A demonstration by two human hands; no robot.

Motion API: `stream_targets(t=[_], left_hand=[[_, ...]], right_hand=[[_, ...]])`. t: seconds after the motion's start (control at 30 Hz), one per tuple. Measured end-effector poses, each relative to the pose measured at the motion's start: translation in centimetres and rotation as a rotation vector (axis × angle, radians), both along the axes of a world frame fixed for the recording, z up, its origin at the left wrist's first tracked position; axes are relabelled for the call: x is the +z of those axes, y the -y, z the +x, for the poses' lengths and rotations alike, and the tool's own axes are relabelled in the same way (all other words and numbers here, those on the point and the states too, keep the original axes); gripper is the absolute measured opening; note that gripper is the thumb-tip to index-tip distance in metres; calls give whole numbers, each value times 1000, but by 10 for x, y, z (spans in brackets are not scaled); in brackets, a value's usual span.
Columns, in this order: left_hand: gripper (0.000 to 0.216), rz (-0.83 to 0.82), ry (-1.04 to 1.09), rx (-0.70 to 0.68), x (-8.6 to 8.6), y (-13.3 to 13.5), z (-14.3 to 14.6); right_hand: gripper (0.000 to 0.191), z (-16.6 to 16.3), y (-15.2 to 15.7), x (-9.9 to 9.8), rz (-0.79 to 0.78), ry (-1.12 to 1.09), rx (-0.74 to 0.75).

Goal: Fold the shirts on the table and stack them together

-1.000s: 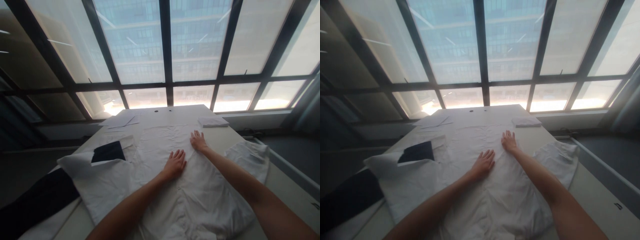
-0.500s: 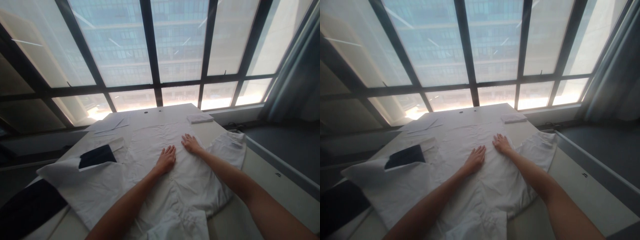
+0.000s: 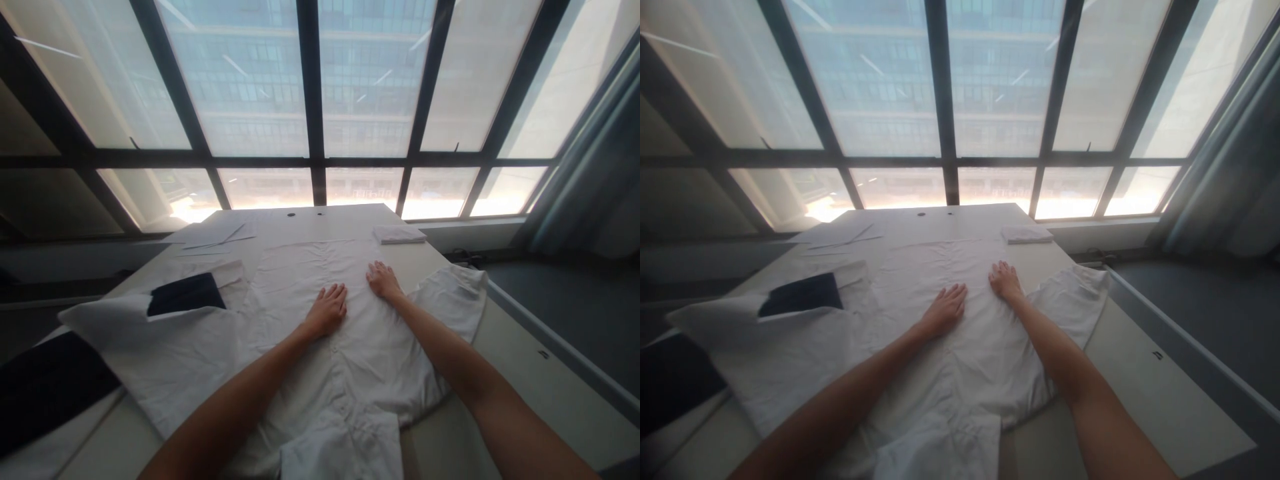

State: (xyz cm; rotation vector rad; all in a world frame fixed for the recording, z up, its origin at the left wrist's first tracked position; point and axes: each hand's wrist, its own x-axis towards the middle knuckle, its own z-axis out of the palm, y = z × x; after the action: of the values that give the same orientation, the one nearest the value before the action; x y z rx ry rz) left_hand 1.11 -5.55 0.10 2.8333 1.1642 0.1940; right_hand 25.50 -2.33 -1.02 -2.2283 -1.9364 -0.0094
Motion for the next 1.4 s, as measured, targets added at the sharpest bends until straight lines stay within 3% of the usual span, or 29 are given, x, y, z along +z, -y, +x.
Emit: stream_targets(t=[0.57,0.83,0.97,1.07,1.2,1.4], left_hand=[[56,6,13,-1,-3,-3,1],[56,5,13,0,-4,-5,1],[56,-8,31,-7,-5,-6,1],[56,-20,48,-5,-5,-7,2],[55,-35,83,-2,-5,-7,2],[55,-54,101,-5,-7,-8,2]], right_hand=[[58,-1,2,4,-28,6,14],[58,-6,7,9,1,7,-46],[57,-28,12,20,20,97,-139],[58,-57,19,21,35,79,-37],[57,-86,30,7,32,-60,150],[56,-87,35,0,46,-100,175]])
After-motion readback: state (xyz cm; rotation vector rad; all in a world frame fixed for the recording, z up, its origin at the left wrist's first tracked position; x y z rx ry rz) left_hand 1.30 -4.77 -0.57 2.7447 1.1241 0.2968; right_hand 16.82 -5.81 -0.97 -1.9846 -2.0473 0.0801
